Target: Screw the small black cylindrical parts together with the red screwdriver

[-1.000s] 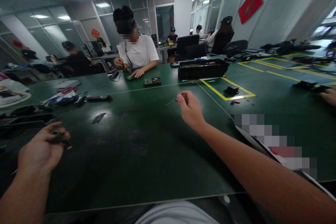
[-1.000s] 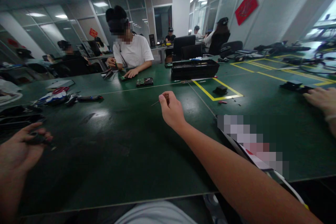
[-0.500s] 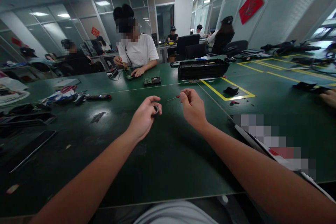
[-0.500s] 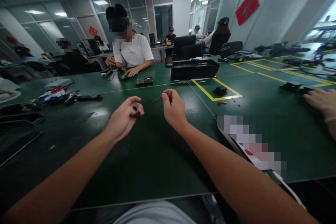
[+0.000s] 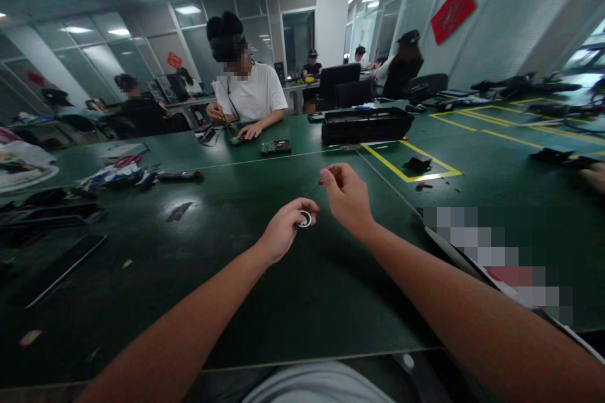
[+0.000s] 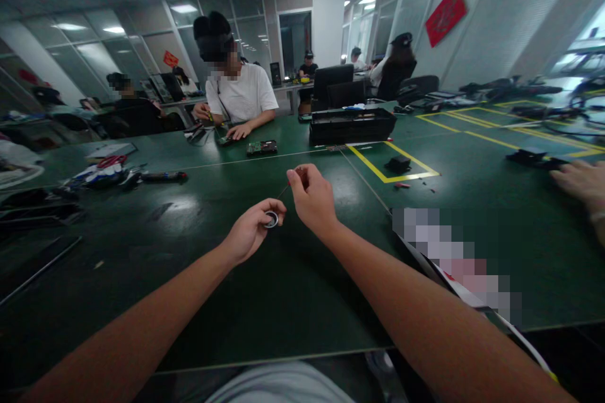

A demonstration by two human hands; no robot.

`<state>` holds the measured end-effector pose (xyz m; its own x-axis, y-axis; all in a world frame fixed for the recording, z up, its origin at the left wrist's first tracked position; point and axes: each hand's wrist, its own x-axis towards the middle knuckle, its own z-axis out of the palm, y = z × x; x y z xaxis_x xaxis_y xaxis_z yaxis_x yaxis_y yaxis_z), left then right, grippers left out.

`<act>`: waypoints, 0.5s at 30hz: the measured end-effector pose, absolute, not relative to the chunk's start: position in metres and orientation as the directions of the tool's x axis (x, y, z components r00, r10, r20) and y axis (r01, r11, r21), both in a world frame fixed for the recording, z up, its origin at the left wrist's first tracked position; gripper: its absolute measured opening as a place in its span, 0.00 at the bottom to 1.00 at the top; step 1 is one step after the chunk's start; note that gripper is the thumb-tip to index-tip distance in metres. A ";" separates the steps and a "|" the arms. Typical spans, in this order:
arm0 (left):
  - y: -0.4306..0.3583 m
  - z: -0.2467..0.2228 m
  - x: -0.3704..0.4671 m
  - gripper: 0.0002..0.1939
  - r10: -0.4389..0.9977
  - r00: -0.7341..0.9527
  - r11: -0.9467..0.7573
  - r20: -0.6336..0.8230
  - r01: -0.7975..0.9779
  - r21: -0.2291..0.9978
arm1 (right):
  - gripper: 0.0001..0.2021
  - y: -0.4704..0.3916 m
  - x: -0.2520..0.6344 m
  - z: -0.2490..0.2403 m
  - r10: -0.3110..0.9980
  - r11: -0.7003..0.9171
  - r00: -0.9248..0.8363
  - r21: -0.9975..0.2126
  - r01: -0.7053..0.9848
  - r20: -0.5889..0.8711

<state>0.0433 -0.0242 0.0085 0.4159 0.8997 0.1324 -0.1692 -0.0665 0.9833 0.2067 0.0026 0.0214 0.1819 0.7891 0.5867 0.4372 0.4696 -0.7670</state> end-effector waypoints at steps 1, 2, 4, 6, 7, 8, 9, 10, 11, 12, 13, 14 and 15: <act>-0.025 0.009 0.040 0.17 0.876 0.456 -0.102 0.155 -0.139 0.985 | 0.12 0.002 0.207 0.022 0.794 0.459 0.181 -0.766 0.450 0.581; -0.026 0.009 0.035 0.19 0.854 0.488 -0.156 0.180 -0.091 0.984 | 0.13 0.002 0.206 0.022 0.798 0.449 0.176 -0.764 0.463 0.576; -0.024 0.007 0.025 0.26 0.835 0.500 -0.301 0.231 0.064 0.951 | 0.14 0.000 0.205 0.021 0.807 0.437 0.158 -0.756 0.488 0.569; -0.019 0.004 0.015 0.27 0.862 0.425 -0.409 0.276 0.263 0.874 | 0.14 -0.001 0.204 0.021 0.812 0.436 0.132 -0.742 0.509 0.568; -0.015 0.002 0.011 0.25 0.880 0.374 -0.426 0.292 0.350 0.834 | 0.14 -0.002 0.204 0.020 0.814 0.439 0.119 -0.737 0.514 0.568; -0.011 -0.001 0.007 0.22 0.895 0.333 -0.424 0.298 0.419 0.803 | 0.14 -0.002 0.204 0.020 0.816 0.445 0.105 -0.734 0.513 0.568; -0.007 -0.003 0.005 0.19 0.904 0.313 -0.413 0.290 0.470 0.780 | 0.14 -0.003 0.203 0.019 0.816 0.456 0.094 -0.734 0.503 0.571; -0.003 -0.006 0.003 0.17 0.909 0.313 -0.405 0.276 0.506 0.761 | 0.13 -0.005 0.203 0.019 0.814 0.472 0.084 -0.737 0.484 0.575; 0.001 -0.008 0.001 0.16 0.907 0.326 -0.409 0.267 0.528 0.744 | 0.13 -0.006 0.203 0.019 0.809 0.492 0.078 -0.743 0.454 0.583; 0.004 -0.010 0.001 0.16 0.899 0.344 -0.424 0.269 0.540 0.727 | 0.12 -0.007 0.203 0.019 0.802 0.515 0.073 -0.749 0.417 0.593; 0.006 -0.011 0.000 0.16 0.890 0.355 -0.444 0.285 0.542 0.714 | 0.11 -0.008 0.203 0.019 0.795 0.538 0.070 -0.753 0.380 0.603; 0.007 -0.012 0.000 0.17 0.883 0.353 -0.462 0.309 0.538 0.705 | 0.11 -0.009 0.203 0.019 0.787 0.557 0.069 -0.754 0.349 0.613; 0.008 -0.013 0.000 0.17 0.878 0.340 -0.475 0.337 0.534 0.699 | 0.11 -0.010 0.203 0.019 0.780 0.571 0.068 -0.752 0.329 0.622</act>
<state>0.0000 0.0076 -0.0127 0.3401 0.8780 0.3369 0.5338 -0.4752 0.6995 0.2028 -0.0096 0.0187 0.0682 0.7801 0.6220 0.3288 0.5710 -0.7522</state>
